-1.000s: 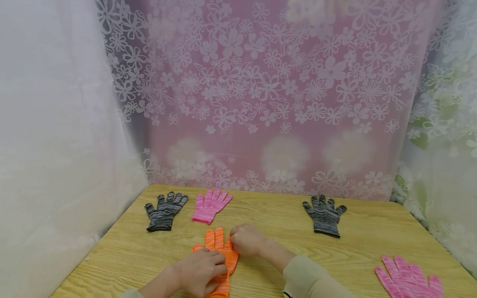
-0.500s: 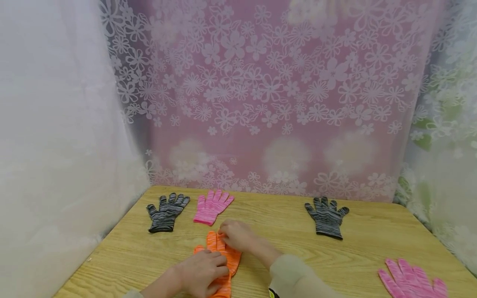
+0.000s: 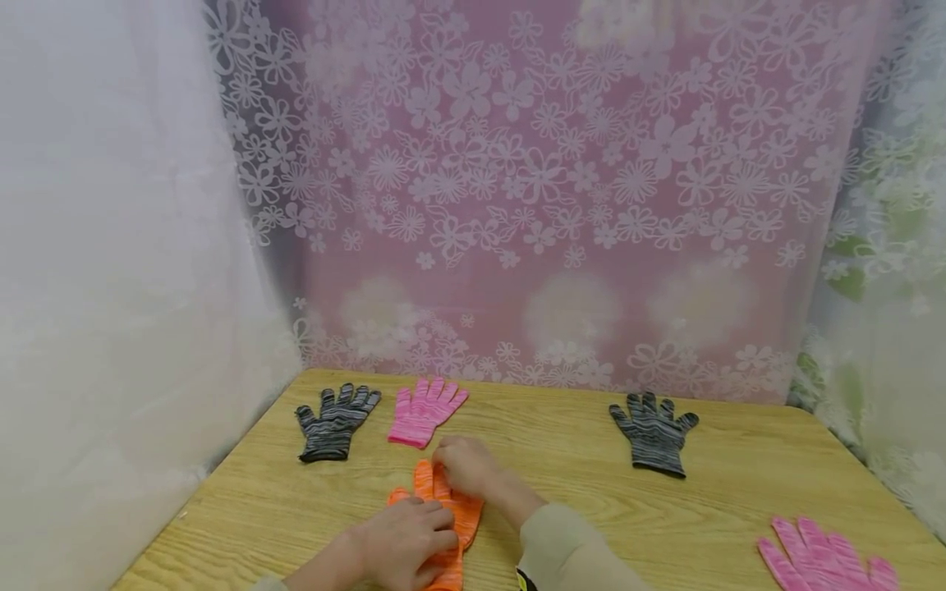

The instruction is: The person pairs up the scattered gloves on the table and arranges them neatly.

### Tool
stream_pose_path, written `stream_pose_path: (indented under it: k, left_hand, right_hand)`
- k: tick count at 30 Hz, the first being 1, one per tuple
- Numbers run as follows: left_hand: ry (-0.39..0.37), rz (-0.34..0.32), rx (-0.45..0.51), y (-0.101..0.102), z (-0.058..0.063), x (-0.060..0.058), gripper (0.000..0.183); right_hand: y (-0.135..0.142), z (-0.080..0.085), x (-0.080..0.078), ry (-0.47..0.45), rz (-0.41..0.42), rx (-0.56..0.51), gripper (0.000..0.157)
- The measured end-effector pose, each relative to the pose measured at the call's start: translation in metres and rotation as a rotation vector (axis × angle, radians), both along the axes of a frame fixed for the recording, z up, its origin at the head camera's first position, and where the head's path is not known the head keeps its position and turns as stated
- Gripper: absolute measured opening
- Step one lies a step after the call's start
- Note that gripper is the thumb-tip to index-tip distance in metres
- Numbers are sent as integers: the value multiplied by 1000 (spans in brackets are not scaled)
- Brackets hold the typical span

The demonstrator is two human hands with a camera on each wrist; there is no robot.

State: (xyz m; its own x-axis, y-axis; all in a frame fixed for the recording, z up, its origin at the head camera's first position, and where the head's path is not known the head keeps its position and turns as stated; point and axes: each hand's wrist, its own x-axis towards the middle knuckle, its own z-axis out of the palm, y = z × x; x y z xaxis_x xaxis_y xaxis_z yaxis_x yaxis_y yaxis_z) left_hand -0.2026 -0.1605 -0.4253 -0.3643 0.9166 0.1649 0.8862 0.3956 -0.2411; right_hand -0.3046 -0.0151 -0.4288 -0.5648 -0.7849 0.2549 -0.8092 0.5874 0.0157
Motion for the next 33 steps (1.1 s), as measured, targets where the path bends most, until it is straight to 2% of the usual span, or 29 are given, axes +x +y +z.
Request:
stream_pose_path:
  k: [4,10,20,26,33]
  left_hand:
    - [-2,7,-4,0,0,1,19]
    - [-16,9,-6,0,-2,-1,19]
    - [-28,7,5,0,-3,-1,18]
    - [-37,0,8,1,-1,-1,17]
    - [-43,-1,26,0,-2,0,16]
  right_hand:
    - [-3,-2,0,20,-43,2,11]
    - [-5,2,1,14,-46,-36,9]
    - [-1,1,0,-72,-37,-69,11]
    - [11,8,-3,-51,35,-81,12]
    - [18,11,-3,29,207,91,18]
